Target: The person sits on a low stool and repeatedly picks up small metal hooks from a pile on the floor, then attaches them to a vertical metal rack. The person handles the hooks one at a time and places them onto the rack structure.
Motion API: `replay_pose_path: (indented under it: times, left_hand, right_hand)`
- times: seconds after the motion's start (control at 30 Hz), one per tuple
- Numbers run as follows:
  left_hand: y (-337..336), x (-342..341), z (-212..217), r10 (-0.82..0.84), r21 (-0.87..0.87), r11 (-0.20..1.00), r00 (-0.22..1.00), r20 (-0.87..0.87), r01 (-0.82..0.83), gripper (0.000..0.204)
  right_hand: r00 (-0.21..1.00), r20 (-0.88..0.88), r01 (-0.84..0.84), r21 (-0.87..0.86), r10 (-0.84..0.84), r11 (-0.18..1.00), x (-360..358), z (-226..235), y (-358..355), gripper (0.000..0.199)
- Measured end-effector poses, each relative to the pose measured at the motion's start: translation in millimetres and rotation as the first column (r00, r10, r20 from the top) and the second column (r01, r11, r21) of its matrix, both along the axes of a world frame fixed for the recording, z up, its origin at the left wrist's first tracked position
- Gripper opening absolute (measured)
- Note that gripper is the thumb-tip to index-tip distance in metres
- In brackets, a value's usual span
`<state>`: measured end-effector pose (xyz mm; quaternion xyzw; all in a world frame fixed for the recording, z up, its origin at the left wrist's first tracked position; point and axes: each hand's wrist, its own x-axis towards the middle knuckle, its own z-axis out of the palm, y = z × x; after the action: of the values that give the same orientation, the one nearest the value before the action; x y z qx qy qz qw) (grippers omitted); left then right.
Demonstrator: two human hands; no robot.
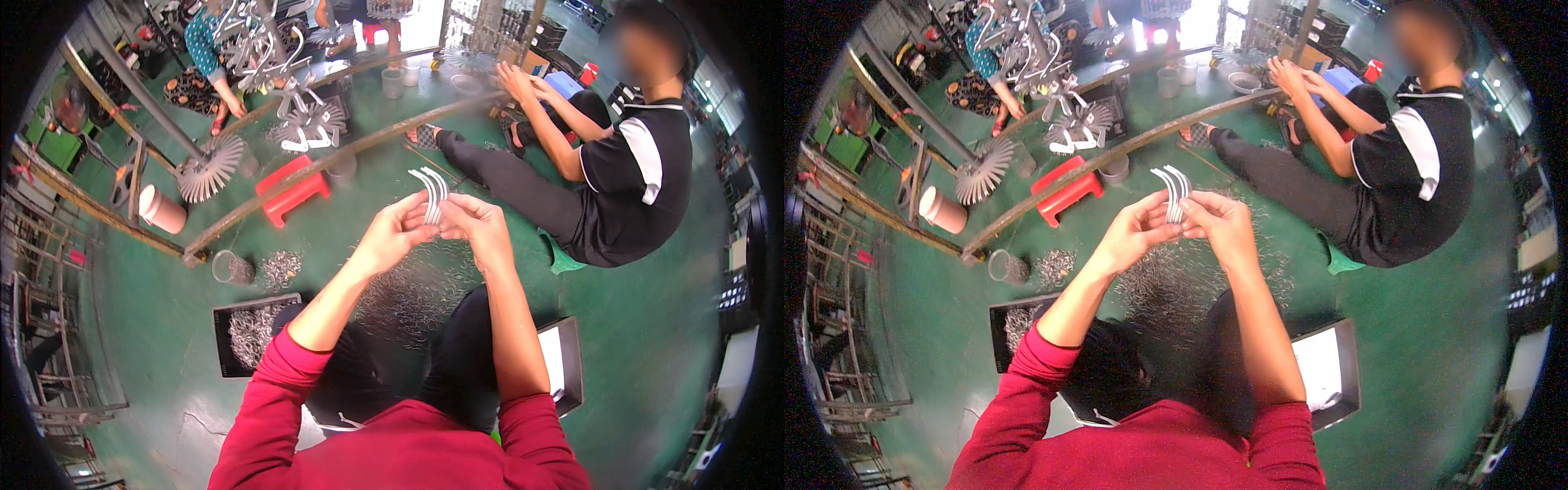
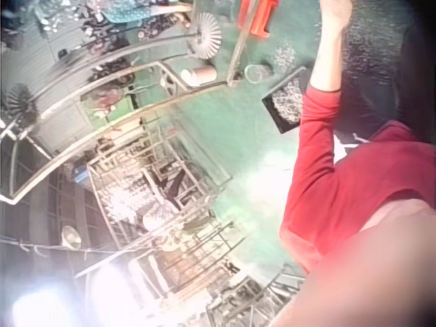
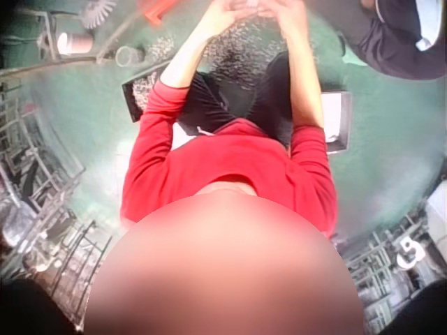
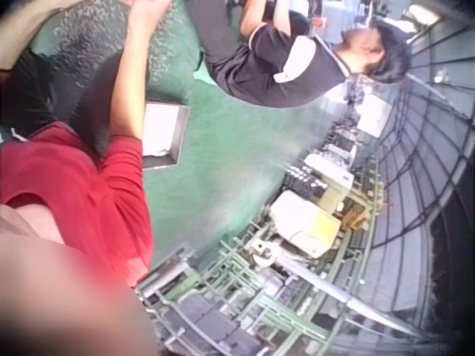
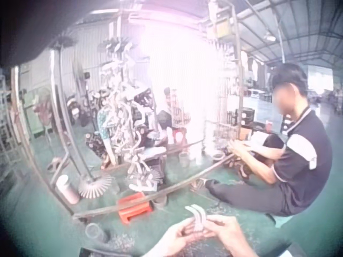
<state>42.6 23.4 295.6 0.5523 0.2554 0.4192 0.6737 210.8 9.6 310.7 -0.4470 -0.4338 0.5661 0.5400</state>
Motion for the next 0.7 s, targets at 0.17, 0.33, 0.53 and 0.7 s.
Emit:
replay_pose_path:
  times: [0.17, 0.33, 0.53, 0.7]
  left_hand:
    - [-4.3, -15.1, -6.1, 0.063, -0.116, 0.991, 0.998, -0.025, -0.065, 0.044]
    - [-3.6, -11.3, -29.9, 0.202, -0.134, 0.969, 0.978, -0.052, -0.208, 0.033]
    - [-7.2, 21.4, -59.9, 0.319, 0.065, 0.948, 0.930, -0.181, -0.313, 0.031]
    - [-8.1, 52.9, -66.0, 0.493, 0.006, 0.863, 0.840, -0.226, -0.505, 0.029]
  right_hand:
    - [0.997, 0.024, -0.065, -0.087, 0.067, 0.994, -10.3, -9.0, 6.2, 0.027]
    - [0.985, 0.168, -0.028, -0.110, 0.046, 0.994, -9.6, -14.9, 7.2, 0.030]
    - [0.873, 0.488, 0.016, -0.031, 0.001, 0.999, 1.1, -31.2, 3.3, 0.028]
    - [0.643, 0.764, -0.028, 0.097, -0.056, 0.995, 21.2, -44.1, 9.3, 0.027]
